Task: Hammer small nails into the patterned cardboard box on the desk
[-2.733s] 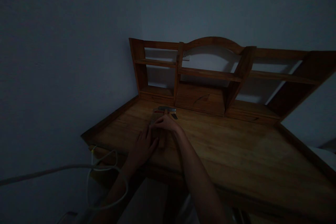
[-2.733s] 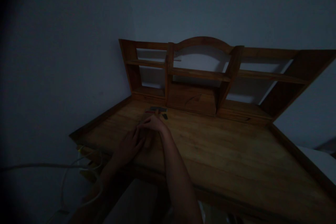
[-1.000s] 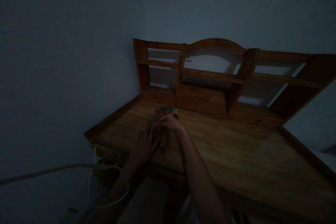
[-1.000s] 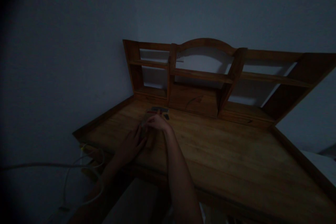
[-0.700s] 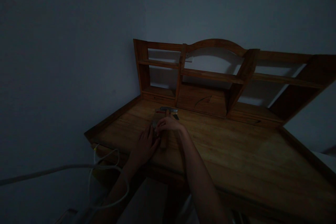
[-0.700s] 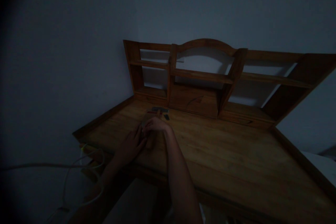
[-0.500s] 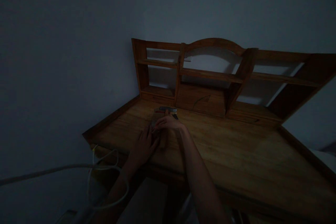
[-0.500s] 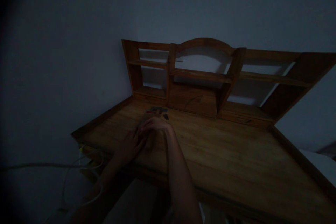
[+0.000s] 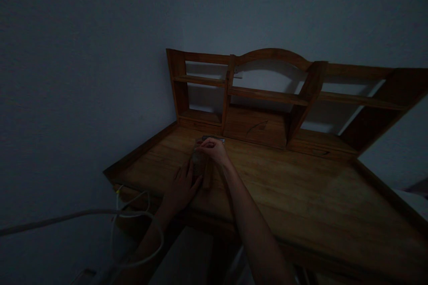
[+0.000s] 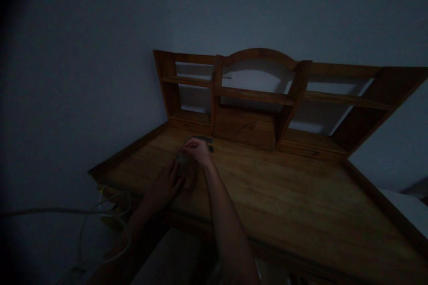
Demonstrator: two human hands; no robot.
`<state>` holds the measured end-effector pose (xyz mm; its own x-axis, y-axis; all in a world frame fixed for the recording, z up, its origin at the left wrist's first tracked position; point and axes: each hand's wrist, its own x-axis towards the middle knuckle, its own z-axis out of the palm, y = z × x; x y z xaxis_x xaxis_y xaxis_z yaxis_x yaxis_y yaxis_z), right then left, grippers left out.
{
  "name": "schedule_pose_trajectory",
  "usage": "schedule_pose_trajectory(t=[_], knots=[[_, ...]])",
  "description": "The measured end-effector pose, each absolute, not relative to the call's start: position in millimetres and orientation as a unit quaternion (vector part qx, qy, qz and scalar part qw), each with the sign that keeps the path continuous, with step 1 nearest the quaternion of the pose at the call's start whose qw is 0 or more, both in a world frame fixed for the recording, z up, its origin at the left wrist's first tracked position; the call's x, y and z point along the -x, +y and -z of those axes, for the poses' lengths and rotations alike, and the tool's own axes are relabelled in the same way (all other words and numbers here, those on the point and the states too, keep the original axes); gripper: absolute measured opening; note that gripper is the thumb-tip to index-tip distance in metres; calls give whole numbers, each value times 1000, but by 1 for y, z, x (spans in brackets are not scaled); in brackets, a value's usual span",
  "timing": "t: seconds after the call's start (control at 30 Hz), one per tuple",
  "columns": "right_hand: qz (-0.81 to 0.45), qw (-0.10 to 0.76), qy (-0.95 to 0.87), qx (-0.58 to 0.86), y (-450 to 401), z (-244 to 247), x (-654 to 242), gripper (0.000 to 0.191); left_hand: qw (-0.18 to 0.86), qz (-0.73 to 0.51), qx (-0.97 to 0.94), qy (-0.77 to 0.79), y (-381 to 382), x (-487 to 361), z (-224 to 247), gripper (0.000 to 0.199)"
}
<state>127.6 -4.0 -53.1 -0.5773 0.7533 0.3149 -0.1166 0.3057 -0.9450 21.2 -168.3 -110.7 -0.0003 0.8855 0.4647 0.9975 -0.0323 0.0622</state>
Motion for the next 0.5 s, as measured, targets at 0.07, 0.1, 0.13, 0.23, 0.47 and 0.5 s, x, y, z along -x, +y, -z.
schedule_pose_trajectory(t=[0.07, 0.1, 0.13, 0.23, 0.47, 0.5], knots=[[-536, 417, -702, 215, -7, 51, -126, 38, 141, 202, 679, -691, -167, -22, 109, 61], [-535, 419, -704, 208, -9, 50, -126, 37, 137, 205, 677, -693, -167, -22, 109, 63], [-534, 418, -707, 202, -10, 49, -126, 37, 134, 209, 675, -694, -166, -22, 109, 63], [-528, 402, -722, 195, -10, 48, -129, 42, 128, 215, 688, -682, -167, -20, 110, 57], [-459, 362, -792, 173, 0, 57, -130, 28, 148, 191, 698, -674, -168, -19, 111, 57], [-448, 351, -805, 166, 1, 59, -130, 22, 149, 190, 693, -679, -167, -20, 111, 60]])
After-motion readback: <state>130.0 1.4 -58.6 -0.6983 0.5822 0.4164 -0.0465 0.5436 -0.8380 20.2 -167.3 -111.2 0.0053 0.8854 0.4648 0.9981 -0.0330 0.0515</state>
